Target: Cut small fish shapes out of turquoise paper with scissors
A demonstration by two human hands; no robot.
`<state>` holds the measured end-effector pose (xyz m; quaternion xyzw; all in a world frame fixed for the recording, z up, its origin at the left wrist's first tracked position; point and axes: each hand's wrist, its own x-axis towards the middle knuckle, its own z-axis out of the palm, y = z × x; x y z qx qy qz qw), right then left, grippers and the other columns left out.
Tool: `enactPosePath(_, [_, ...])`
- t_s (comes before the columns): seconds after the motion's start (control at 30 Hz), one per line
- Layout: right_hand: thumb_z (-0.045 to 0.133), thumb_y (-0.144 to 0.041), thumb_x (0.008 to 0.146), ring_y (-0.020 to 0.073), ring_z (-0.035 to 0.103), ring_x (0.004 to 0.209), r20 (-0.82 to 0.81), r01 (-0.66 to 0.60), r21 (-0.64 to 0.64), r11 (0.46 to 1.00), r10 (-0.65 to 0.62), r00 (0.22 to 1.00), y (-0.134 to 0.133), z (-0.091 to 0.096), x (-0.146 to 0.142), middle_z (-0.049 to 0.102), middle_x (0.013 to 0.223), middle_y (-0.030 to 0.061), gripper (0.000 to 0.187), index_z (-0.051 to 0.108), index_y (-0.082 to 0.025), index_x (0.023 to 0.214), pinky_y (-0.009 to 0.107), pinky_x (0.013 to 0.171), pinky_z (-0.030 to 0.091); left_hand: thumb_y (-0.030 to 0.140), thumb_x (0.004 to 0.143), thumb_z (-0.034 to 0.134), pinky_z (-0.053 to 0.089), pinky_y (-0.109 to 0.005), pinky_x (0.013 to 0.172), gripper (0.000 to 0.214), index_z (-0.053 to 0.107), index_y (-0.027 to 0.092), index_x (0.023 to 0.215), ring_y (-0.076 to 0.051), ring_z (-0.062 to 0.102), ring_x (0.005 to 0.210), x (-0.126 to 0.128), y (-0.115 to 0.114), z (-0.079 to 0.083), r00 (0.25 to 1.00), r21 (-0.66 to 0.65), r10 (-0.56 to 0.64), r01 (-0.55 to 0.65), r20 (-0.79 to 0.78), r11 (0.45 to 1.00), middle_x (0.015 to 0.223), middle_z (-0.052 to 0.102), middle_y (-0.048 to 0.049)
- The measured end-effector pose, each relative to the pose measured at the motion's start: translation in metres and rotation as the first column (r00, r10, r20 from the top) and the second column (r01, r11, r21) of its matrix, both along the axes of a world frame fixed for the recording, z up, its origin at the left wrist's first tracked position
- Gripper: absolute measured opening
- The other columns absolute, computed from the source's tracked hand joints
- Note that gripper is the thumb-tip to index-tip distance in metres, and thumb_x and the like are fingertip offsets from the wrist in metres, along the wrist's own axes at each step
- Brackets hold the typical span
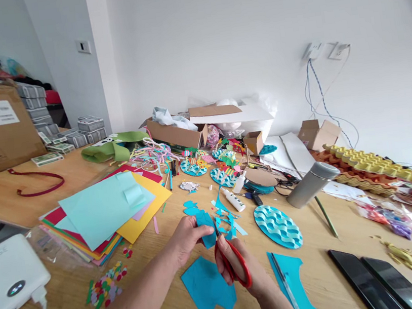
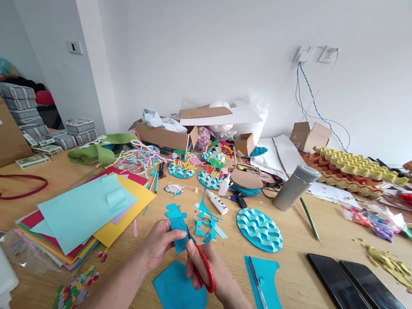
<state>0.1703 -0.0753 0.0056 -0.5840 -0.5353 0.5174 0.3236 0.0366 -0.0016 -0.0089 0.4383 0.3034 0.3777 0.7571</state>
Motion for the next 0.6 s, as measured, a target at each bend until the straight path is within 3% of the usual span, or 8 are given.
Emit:
enactPosePath(0.37, [0.030, -0.083, 0.077, 0.0081, 0.039, 0.032, -0.007, 0.001, -0.006, 1.000, -0.002, 1.000, 0.0017, -0.0049, 0.0010, 0.046, 0.036, -0.0001, 0.074, 0.051, -0.017, 0.050, 0.022, 0.037, 0.029, 0.030, 0.060, 0.073, 0.038, -0.024, 0.058, 0.025, 0.054, 0.014, 0.057, -0.010, 0.046, 0.055, 0.0006, -0.0010, 0.0005, 1.000, 0.004, -0.001, 0.001, 0.006, 1.000, 0.057, 0.054, 0.0012])
enactPosePath(0.6, [0.031, -0.082, 0.077, 0.0081, 0.039, 0.034, 0.022, 0.000, -0.002, 1.000, 0.000, 1.000, 0.0000, 0.0025, -0.0002, 0.047, 0.037, 0.0005, 0.073, 0.050, -0.018, 0.049, 0.021, 0.038, 0.029, 0.030, 0.060, 0.073, 0.037, -0.023, 0.057, 0.023, 0.057, 0.014, 0.057, -0.010, 0.046, 0.054, -0.0008, 0.0000, 0.0024, 0.999, 0.030, -0.031, 0.031, 0.019, 0.999, 0.056, 0.054, 0.0020])
